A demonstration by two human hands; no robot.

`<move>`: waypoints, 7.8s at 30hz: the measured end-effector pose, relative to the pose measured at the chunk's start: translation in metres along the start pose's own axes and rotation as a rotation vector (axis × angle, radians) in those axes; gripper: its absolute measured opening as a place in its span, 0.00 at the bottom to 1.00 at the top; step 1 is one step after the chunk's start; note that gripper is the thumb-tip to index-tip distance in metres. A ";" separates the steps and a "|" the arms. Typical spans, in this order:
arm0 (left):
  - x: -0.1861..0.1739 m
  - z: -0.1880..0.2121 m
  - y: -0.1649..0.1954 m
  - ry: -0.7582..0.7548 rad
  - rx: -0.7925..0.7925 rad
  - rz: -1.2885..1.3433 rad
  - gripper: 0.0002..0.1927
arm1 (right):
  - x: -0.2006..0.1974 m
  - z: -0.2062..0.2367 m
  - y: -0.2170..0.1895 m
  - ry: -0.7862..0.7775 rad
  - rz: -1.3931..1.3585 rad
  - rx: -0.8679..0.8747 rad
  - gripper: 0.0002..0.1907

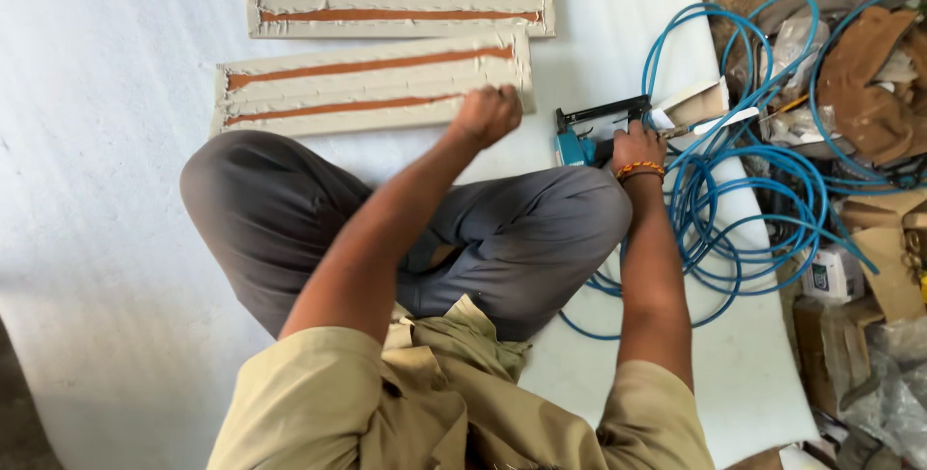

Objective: The person sits on the workshop floor and uses a pneumatic nail gun to staple fabric strips onto wooden frame panels, pressing each panel flat with one hand while stapling. They reposition and turn the panels between rows of staples and set finished panels aside.

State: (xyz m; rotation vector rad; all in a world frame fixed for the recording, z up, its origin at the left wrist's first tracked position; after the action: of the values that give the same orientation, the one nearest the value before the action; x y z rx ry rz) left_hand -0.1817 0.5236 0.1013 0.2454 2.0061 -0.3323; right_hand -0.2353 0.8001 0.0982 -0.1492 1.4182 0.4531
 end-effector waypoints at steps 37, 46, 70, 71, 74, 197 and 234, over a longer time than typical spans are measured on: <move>0.043 0.237 -0.370 -0.668 -1.275 0.974 0.36 | 0.016 -0.191 -0.108 -0.109 -0.795 0.406 0.23; 0.086 0.223 -0.384 -0.560 -1.454 0.888 0.24 | 0.042 -0.227 -0.087 0.024 -1.263 0.230 0.12; 0.116 0.231 -0.396 -0.210 -1.787 1.193 0.14 | 0.097 -0.249 -0.060 -0.215 -1.706 0.542 0.11; 0.117 0.232 -0.398 -0.245 -1.797 1.185 0.14 | 0.098 -0.251 -0.060 -0.193 -1.682 0.545 0.11; 0.120 0.237 -0.406 -0.282 -1.839 1.226 0.14 | 0.103 -0.251 -0.061 -0.230 -1.677 0.624 0.09; 0.206 -0.082 -0.096 -0.608 0.109 0.370 0.71 | 0.057 -0.110 0.056 -0.193 -0.124 -0.581 0.12; 0.221 -0.074 -0.091 -0.554 0.057 0.429 0.72 | -0.015 -0.305 0.046 -0.244 -0.330 -0.717 0.19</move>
State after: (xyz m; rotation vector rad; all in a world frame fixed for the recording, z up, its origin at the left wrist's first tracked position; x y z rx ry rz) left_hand -0.3702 0.4688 -0.0547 0.5453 1.3578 -0.1584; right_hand -0.5342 0.7277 0.0718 -0.8641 0.9174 0.6618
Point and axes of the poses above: each hand's wrist, its own z-axis away from the middle knuckle, its own x-axis out of the palm, y = z × x, the point moved 3 cm from there along -z, towards the middle knuckle, and after that the axes turned 3 degrees about -z, right-handed, at the moved point
